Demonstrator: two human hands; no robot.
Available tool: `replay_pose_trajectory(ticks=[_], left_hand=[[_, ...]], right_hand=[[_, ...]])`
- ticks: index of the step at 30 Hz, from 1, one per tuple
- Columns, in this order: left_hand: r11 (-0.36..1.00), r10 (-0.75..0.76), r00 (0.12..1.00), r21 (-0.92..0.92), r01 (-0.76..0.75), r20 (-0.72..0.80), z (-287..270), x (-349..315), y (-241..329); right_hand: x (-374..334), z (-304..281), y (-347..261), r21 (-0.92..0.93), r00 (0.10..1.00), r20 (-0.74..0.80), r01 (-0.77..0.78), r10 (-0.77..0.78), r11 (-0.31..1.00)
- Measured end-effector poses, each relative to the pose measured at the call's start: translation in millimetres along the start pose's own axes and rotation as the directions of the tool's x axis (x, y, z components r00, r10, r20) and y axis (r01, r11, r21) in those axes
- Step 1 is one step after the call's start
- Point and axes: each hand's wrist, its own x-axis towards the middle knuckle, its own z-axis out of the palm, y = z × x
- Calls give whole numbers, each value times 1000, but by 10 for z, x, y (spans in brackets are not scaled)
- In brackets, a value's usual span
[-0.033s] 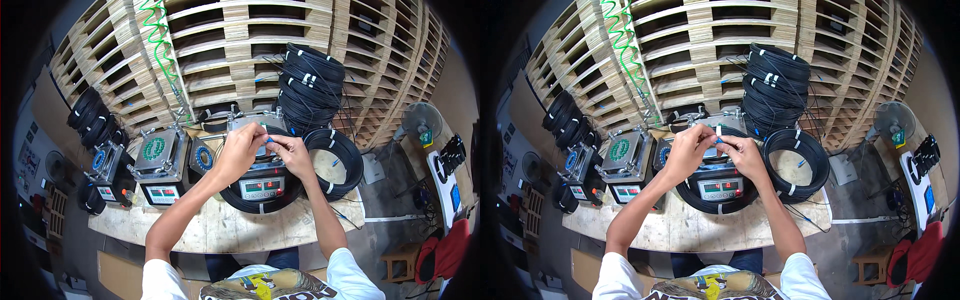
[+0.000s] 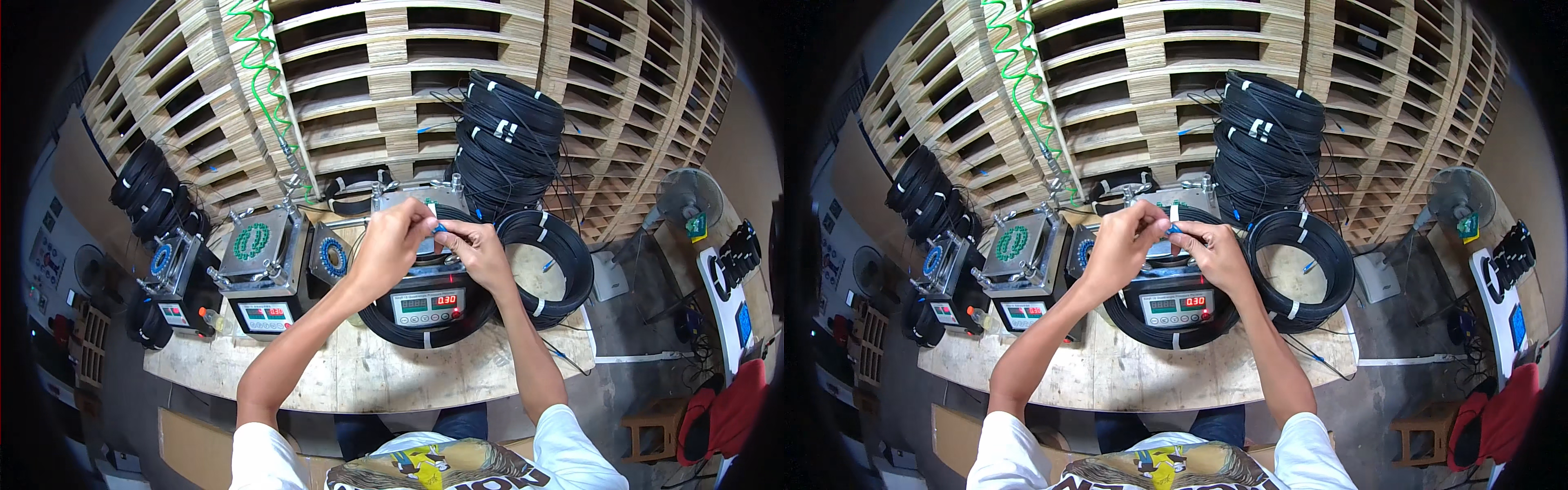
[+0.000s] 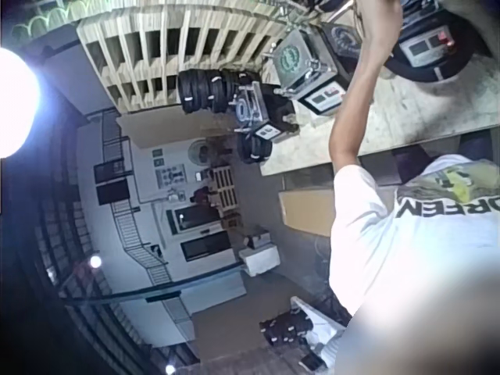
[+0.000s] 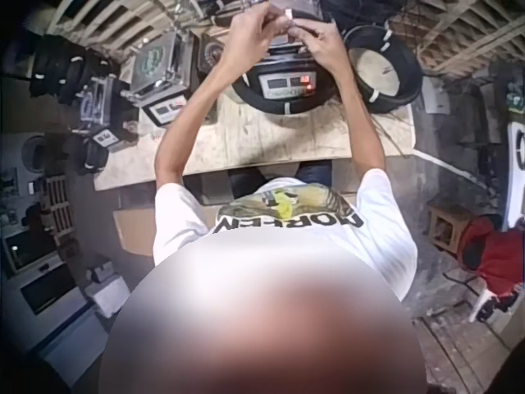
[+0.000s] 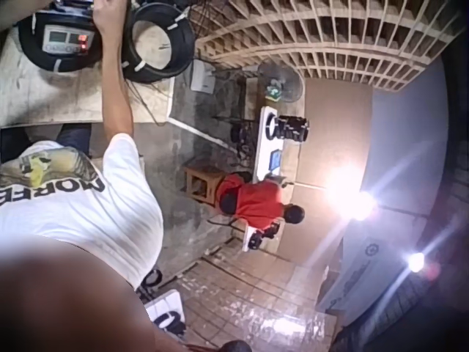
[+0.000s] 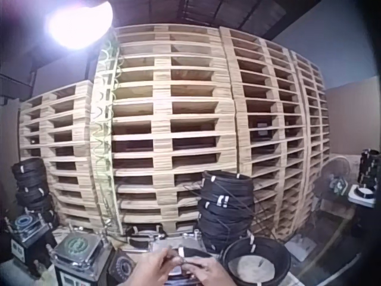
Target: Using a machine to secure or tape a coil of black electrical cable.
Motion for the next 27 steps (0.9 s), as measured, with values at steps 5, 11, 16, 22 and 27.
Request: replay_pose_trajectory(ticks=[5,11,16,22,27], left_hand=[[975,-112,980,-207,77,-166,-431,194,119],[821,-220,963,-563,96,-157,-543,-315,-62],[887,-402,741,-428,172,-537,-1102,-1178,-704],[800,-412,431,-92,593,-803,-2496,-2526,-1902],[449,-738,315,-85,890,-597,-2797,-3443,-2954]], right_hand=[[-39,-29,167,-38,999,-21,38,-39,999],[9,62,190,-10,998,-60,5,-5,1000],[13,41,189,-37,997,-72,-1,-2,999],[100,-91,264,-106,999,-41,24,-28,994],[146,-77,321,-94,999,-37,-6,2,996]])
